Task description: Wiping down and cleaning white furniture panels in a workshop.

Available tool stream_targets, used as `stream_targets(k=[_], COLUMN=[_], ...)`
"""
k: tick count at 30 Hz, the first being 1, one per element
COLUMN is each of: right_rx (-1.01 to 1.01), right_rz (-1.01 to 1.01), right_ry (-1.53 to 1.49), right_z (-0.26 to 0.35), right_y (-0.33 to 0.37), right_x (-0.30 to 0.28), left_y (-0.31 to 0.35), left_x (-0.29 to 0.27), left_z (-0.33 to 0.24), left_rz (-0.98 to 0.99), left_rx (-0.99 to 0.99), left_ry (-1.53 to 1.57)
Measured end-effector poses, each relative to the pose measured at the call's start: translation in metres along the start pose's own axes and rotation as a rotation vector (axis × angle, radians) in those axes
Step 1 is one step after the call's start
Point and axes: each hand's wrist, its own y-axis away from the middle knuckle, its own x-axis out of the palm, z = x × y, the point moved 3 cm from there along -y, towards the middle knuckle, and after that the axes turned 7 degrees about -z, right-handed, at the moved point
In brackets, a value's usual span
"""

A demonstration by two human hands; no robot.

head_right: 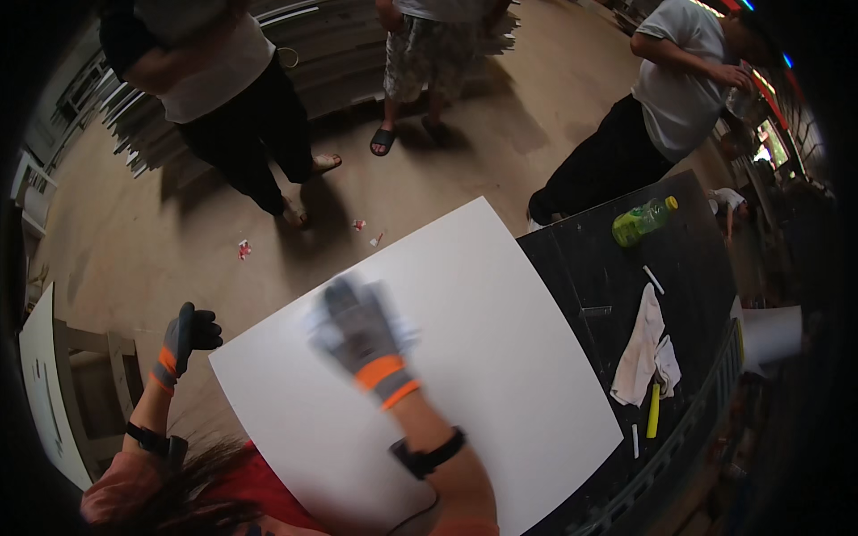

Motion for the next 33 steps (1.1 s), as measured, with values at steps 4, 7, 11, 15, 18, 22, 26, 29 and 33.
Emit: stream_targets(k=[4, 7, 11, 15, 18, 22, 26, 29, 33], right_rx=[0.771, 1.058, 0.694, 0.089, -0.245, -0.472, 0.189, 1.083, 0.848], right_rz=[-0.355, -0.503, -0.322, -0.043, 0.144, 0.037, 0.336, 0.138, -0.81], right_ry=[0.008, 0.342, 0.209, 0.117, -0.135, -0.377, -1.232, -1.927, -2.081], right_z=[-0.181, -0.213, -0.101, 0.107, 0.225, 0.256, 0.238, 0.187, 0.183], right_y=[0.063, 0.116, 0.069, -0.02, -0.038, 0.029, 0.116, 0.228, 0.269], right_x=[-0.085, -0.096, -0.055, 0.025, 0.042, 0.042, 0.038, 0.074, -0.018], left_y=[-0.001, -0.006, -0.016, -0.039, -0.052, -0.06, -0.127, -0.081, -0.067], left_x=[-0.029, -0.044, -0.037, -0.005, 0.025, 0.041, 0.017, 0.073, 0.116], left_z=[0.021, 0.032, 0.019, -0.022, -0.052, -0.07, 0.006, -0.016, -0.02], left_rz=[-0.048, -0.081, -0.036, 0.084, 0.201, 0.341, 0.681, 0.51, 0.496], left_rx=[-0.108, -0.161, -0.14, -0.084, -0.06, -0.005, -0.213, -0.141, -0.003], left_ry=[0.022, 0.101, 0.161, 0.135, 0.074, 0.029, 0.536, 0.045, -0.196])
